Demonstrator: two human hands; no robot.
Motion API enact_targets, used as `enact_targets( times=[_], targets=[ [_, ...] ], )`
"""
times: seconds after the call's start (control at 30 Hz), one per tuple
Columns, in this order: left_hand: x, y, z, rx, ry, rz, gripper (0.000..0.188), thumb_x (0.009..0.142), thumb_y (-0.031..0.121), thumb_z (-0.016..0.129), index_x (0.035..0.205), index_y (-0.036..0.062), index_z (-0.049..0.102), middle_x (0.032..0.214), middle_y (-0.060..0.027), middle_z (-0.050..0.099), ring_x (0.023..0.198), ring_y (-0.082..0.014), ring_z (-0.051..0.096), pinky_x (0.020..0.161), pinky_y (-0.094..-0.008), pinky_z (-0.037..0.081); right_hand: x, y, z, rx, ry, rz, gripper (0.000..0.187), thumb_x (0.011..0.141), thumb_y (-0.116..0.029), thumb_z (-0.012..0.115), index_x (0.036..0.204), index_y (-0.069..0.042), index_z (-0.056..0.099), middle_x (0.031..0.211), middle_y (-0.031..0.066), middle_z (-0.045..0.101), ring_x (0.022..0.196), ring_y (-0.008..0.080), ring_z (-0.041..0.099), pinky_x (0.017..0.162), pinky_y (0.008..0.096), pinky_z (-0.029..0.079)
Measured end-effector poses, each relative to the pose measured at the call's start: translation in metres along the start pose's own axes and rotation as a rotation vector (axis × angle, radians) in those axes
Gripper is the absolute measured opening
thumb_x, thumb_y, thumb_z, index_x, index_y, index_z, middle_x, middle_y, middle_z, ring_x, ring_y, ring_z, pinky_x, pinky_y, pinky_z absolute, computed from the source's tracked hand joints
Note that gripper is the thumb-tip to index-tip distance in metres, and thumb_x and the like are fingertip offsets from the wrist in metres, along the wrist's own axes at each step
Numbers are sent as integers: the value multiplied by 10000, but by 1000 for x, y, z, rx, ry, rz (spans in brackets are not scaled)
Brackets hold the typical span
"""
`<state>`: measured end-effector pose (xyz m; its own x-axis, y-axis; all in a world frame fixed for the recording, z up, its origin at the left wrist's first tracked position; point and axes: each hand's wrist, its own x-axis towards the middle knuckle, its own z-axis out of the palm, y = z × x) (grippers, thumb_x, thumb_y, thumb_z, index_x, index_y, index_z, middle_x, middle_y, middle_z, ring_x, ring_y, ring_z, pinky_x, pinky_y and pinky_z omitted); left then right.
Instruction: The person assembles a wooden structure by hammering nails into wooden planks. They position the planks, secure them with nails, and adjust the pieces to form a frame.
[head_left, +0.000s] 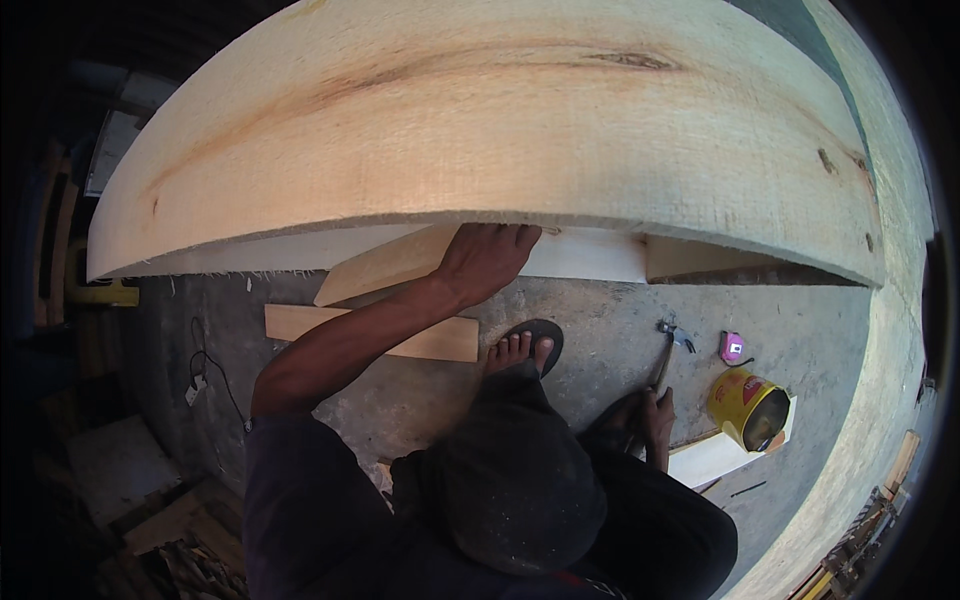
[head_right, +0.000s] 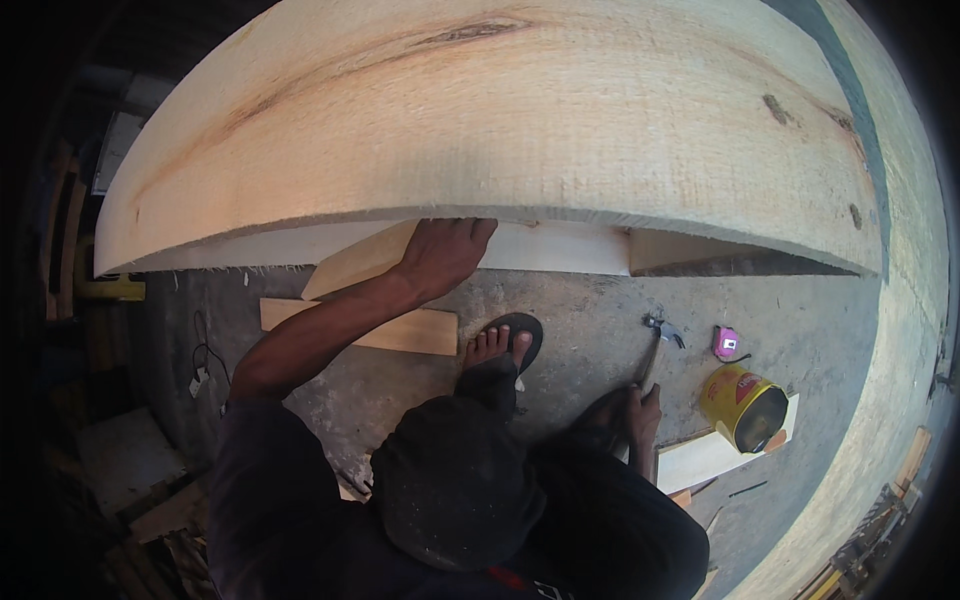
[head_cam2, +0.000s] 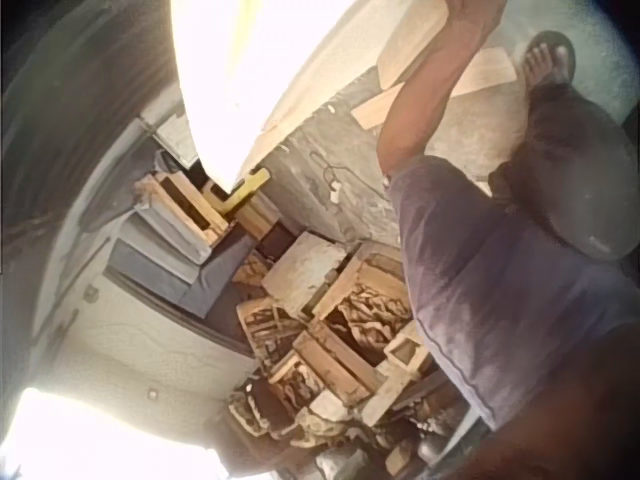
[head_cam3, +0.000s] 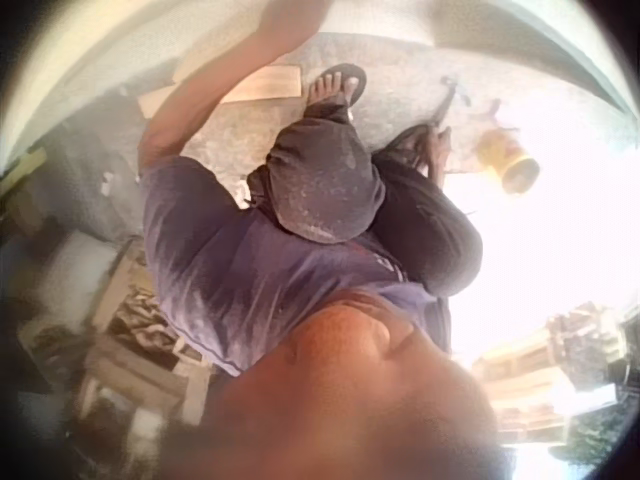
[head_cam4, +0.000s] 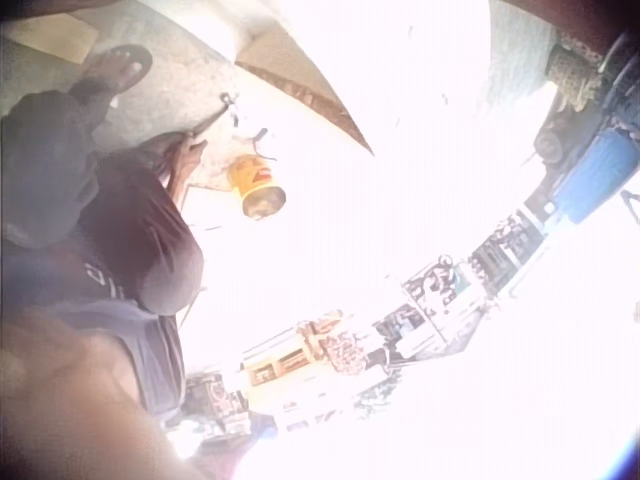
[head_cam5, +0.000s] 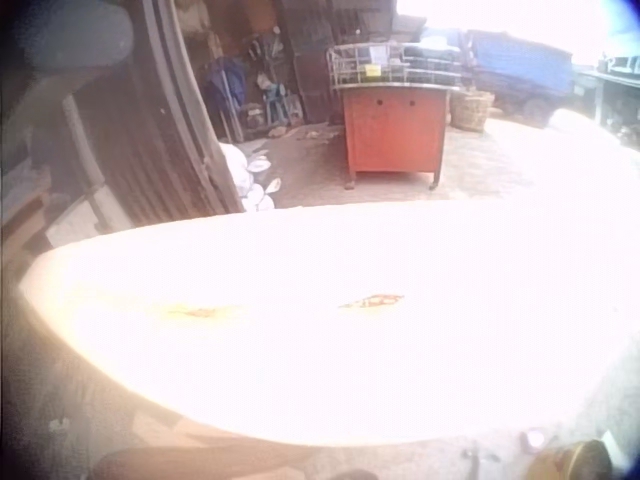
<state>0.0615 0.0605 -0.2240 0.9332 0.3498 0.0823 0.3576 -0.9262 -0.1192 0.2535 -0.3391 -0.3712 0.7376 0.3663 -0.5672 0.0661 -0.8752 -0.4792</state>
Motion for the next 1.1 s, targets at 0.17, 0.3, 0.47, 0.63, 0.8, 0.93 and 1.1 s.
enact_targets(
  times=[0.17,0.3,0.47,0.63,0.8,0.93,1.1],
  targets=[
    [28,76,-10,-93,15,366,171,880,197,625,1017,98,599,1028,-52,585,1006,-221,592,831,-391,496,-2,-4,2,-44,21,79,733,961,-420,581,1452,107,444,914,316,705,917,418,734,811,468,550],
    [64,101,4,11,54,466,158,912,208,603,1053,139,612,1074,-30,594,1036,-208,590,851,-409,478,-3,-6,2,-23,23,87,726,960,-429,585,1440,100,457,880,304,700,862,410,733,778,469,545],
    [125,16,64,129,171,397,168,931,175,612,1096,141,611,1077,-24,594,1071,-182,594,804,-340,498,-6,-7,0,-16,29,85,719,957,-431,590,1434,93,467,912,311,697,869,406,728,783,459,547],
    [102,-102,91,1,-261,-321,482,1002,215,604,1443,76,469,1064,-140,714,973,-321,731,842,-486,565,-8,-7,-1,88,5,123,759,947,-420,614,1464,109,445,952,304,701,850,371,722,791,434,558],
    [-35,-58,66,-315,-522,-315,756,898,354,769,1478,24,413,1494,-231,421,1401,-395,404,1123,-526,389,-6,-6,0,116,28,94,616,945,-399,589,1378,35,527,947,347,702,925,467,726,819,477,554],
    [-160,-19,52,-301,-819,-248,986,846,585,758,1554,53,325,1560,-261,319,1453,-436,326,1225,-546,239,-6,-6,-2,116,8,93,647,935,-405,596,1390,49,518,977,363,697,923,461,732,830,474,559],
    [-216,-15,59,-226,-739,-142,836,791,439,834,1412,39,440,1400,-216,470,1346,-415,430,1168,-538,318,-2,-9,-7,97,3,91,721,924,-419,602,1399,111,488,964,362,699,930,448,736,838,470,564]
  ],
)
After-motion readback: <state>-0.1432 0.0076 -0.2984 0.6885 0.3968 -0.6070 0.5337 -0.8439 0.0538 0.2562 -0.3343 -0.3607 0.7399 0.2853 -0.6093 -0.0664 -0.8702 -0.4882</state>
